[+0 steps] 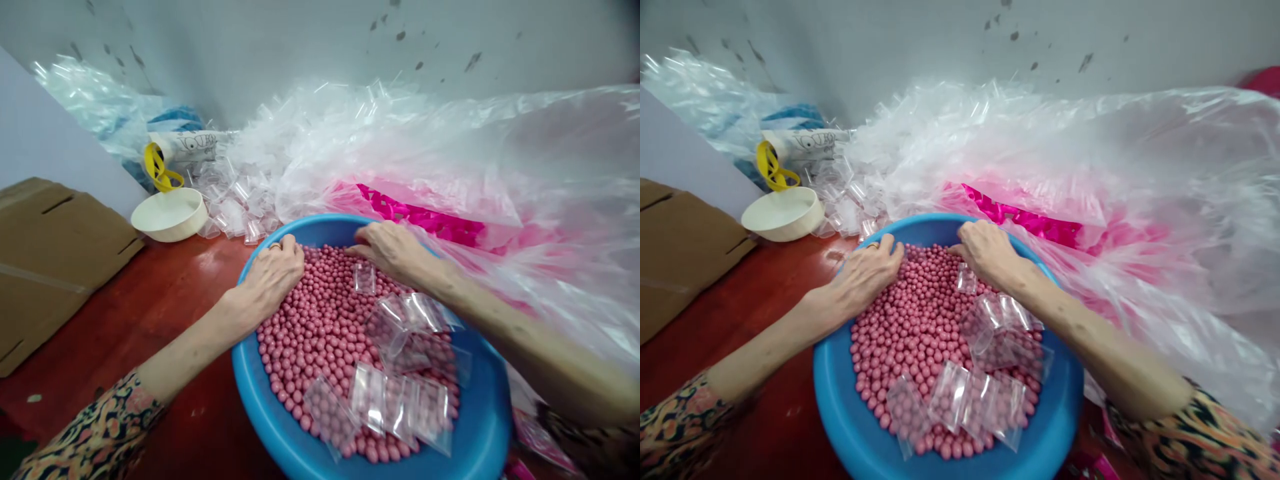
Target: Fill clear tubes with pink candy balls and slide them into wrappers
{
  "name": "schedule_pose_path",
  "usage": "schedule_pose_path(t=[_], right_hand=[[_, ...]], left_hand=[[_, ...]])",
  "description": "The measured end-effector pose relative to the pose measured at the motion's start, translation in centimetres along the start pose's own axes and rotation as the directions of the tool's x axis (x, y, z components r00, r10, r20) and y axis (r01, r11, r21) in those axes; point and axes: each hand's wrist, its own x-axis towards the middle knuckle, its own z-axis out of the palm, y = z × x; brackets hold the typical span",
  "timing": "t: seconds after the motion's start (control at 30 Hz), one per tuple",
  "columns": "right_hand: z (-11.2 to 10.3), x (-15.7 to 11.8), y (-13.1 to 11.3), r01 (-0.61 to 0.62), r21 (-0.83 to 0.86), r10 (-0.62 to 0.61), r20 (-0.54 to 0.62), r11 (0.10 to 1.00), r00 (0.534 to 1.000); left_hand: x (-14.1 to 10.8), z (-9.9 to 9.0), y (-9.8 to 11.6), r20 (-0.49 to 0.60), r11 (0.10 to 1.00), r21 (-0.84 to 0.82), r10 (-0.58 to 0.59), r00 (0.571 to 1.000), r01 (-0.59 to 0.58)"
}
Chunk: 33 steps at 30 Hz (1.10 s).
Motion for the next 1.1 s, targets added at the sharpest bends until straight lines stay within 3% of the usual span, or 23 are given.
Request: schedule_pose_path(t=[0.1, 0.17, 0.23, 0.3, 0.43, 0.53, 0.63, 0.8, 0.9, 1.1], right_hand=[[0.2, -2.3, 1.1, -0.035, -0.065, 0.037, 0.023, 0.997, 0.999], [1.0, -3.2, 0.9, -0.015, -0.066, 0.018, 0.044, 0.998, 0.999], [2.0, -3.7, 0.3, 0.014, -0.044, -0.012, 0.051, 0.999, 0.999], [2.6, -4.1, -0.4, 0.044, -0.007, -0.044, 0.043, 0.999, 0.998], [2.9, -5.0, -1.8, 0.112, 0.087, -0.114, 0.016, 0.99, 0.993], [2.7, -5.8, -2.5, 0.152, 0.142, -0.153, -0.001, 0.978, 0.988], [2.6, -6.5, -2.5, 0.172, 0.167, -0.17, -0.022, 0.971, 0.985], [2.9, -7.3, -2.1, 0.175, 0.17, -0.163, -0.084, 0.97, 0.983], [3.0, -7.5, -1.8, 0.185, 0.138, -0.172, -0.103, 0.973, 0.98], [2.1, -7.0, -2.4, 0.284, 0.004, -0.283, -0.038, 0.959, 0.958]], left_hand=[[-1.6, -1.9, 0.7, -0.009, 0.999, -0.047, -0.004, 1.0, 0.004], [-3.1, -3.0, 1.1, 0.05, 0.959, -0.265, 0.114, 0.992, -0.097], [-4.8, -3.7, 1.5, 0.103, 0.797, -0.569, 0.315, 0.944, -0.203], [-6.5, -3.7, 1.9, 0.135, 0.639, -0.744, 0.433, 0.891, -0.198], [-9.2, -2.8, 2.7, 0.123, 0.558, -0.813, 0.446, 0.886, -0.168], [-9.9, -2.5, 3.5, 0.036, 0.577, -0.773, 0.458, 0.888, -0.266], [-9.9, -2.9, 4.2, 0.044, 0.635, -0.701, 0.495, 0.868, -0.326], [-9.8, -3.7, 4.4, 0.085, 0.649, -0.711, 0.462, 0.883, -0.271], [-9.4, -3.8, 3.5, 0.058, 0.642, -0.737, 0.371, 0.927, -0.211], [-7.2, -2.5, 1.3, 0.072, 0.871, -0.49, 0.098, 0.993, -0.05]])
